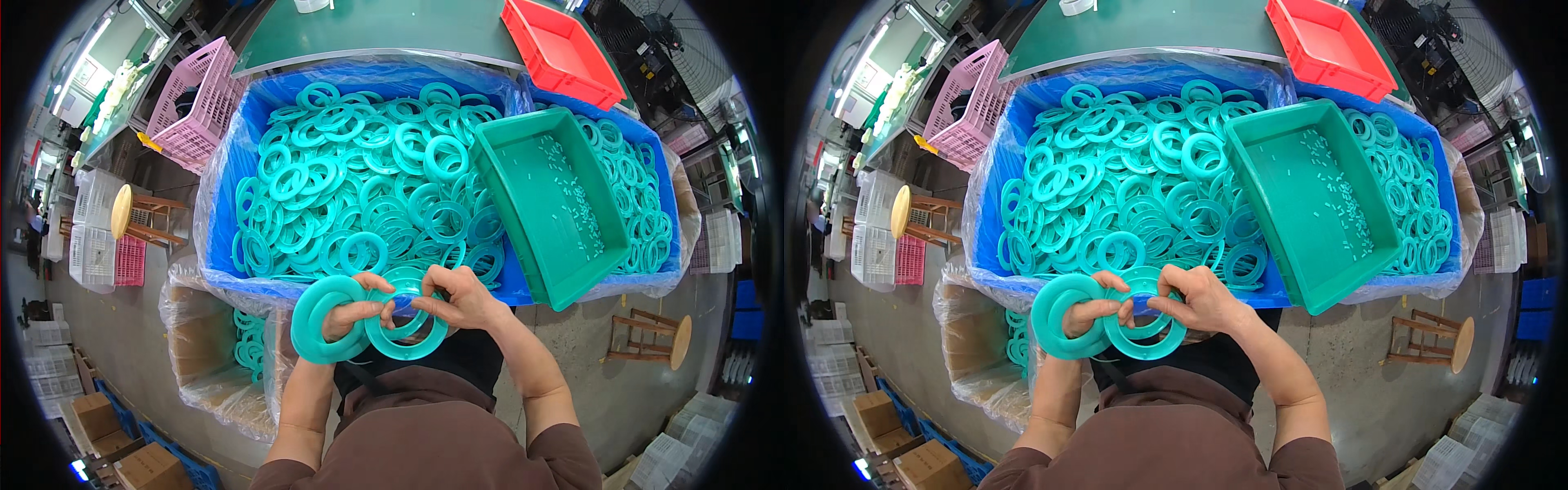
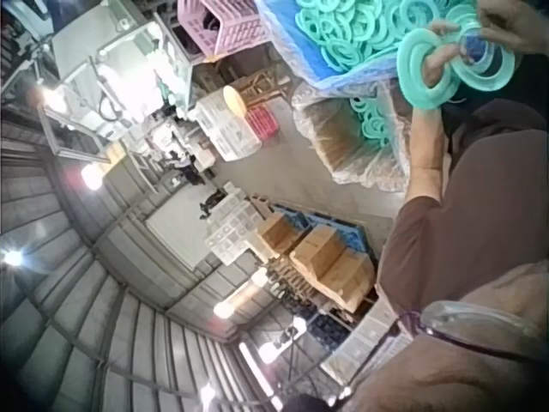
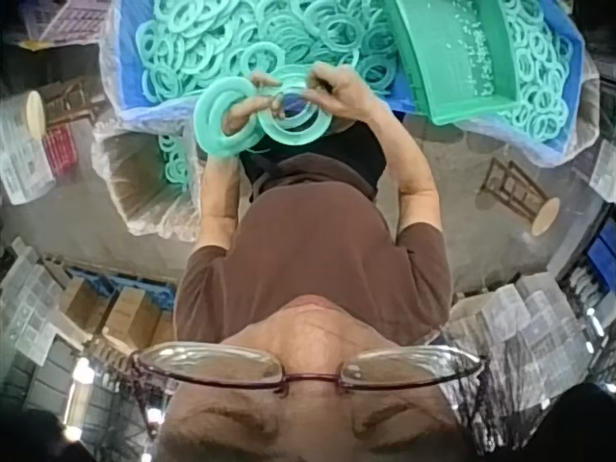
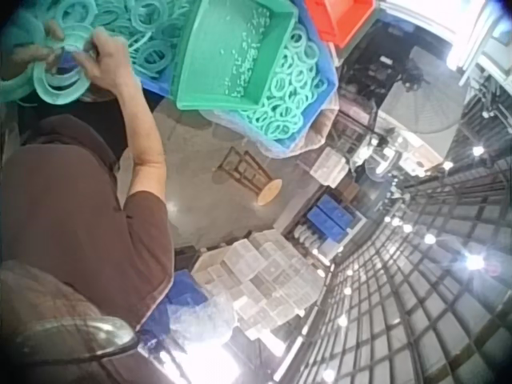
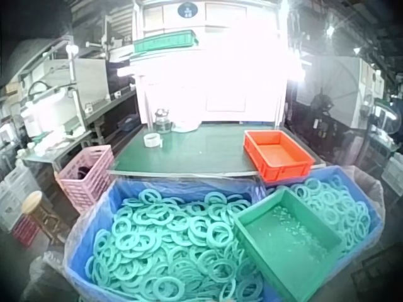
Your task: The person is sorting and stacking green plastic circular rings from a large blue bin.
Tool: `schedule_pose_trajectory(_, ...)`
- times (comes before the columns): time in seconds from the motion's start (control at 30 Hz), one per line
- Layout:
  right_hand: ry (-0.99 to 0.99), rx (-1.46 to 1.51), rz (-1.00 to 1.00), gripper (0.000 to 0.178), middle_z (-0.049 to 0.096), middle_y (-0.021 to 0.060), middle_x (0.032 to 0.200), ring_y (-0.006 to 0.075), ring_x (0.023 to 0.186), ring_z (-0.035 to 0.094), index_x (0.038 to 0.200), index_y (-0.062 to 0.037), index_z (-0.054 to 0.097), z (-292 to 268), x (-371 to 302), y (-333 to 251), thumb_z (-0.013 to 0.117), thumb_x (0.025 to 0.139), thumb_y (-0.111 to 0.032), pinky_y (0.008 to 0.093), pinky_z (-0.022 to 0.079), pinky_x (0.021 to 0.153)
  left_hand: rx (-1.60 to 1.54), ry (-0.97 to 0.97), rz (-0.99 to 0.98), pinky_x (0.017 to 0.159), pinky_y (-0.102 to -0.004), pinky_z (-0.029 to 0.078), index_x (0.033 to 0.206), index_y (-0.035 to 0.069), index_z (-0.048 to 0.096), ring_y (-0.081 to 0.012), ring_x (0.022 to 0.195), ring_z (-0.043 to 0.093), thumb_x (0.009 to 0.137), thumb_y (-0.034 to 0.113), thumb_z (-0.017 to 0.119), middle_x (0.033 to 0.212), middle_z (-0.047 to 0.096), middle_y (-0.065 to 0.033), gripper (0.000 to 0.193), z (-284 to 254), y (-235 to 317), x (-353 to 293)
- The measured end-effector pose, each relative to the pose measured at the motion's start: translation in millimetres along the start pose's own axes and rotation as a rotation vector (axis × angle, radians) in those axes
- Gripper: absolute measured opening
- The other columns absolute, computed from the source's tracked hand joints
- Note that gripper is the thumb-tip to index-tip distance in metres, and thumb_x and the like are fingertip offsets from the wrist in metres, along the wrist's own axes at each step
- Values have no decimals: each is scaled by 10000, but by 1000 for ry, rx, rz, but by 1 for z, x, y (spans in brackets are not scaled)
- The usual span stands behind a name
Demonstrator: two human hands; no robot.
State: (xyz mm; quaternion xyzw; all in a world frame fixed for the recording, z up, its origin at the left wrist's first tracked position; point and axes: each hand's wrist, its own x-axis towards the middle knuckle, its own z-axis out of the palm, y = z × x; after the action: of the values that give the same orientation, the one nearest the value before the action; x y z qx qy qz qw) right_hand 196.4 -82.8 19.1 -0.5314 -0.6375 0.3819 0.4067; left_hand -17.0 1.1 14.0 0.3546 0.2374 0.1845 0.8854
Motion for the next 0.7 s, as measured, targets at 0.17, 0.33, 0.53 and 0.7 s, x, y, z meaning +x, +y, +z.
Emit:
schedule_pose_trajectory(0.17,14,49,7,148,533,109,624,237,494,527,852,-24,479,0,2,-1,607,833,-96,327,369,445,-119,-163,40,707,-351,521,1017,-15,540,-223,735,603,788,32,591,820,579,-130,239,-7,-7,1)
schedule_pose_trajectory(0.33,305,18,-121,80,456,25,560,93,451,415,902,-29,490,11,0,19,521,898,-103,250,302,411,-250,-237,84,703,-417,533,960,39,539,-264,705,596,749,-27,581,746,542,-131,225,5,-6,3)
schedule_pose_trajectory(0.53,592,1156,271,139,505,41,683,67,471,390,1014,-50,524,1,-3,42,418,926,-65,198,288,394,-264,206,102,680,-343,532,1050,29,518,-200,652,566,798,-3,559,738,535,-95,258,27,0,13)
schedule_pose_trajectory(0.7,413,1169,290,164,396,-30,597,30,461,309,992,-15,566,2,0,18,433,913,-72,179,248,402,612,367,204,612,-334,468,1008,51,577,-168,710,583,753,45,631,780,552,-51,261,-7,-13,45)
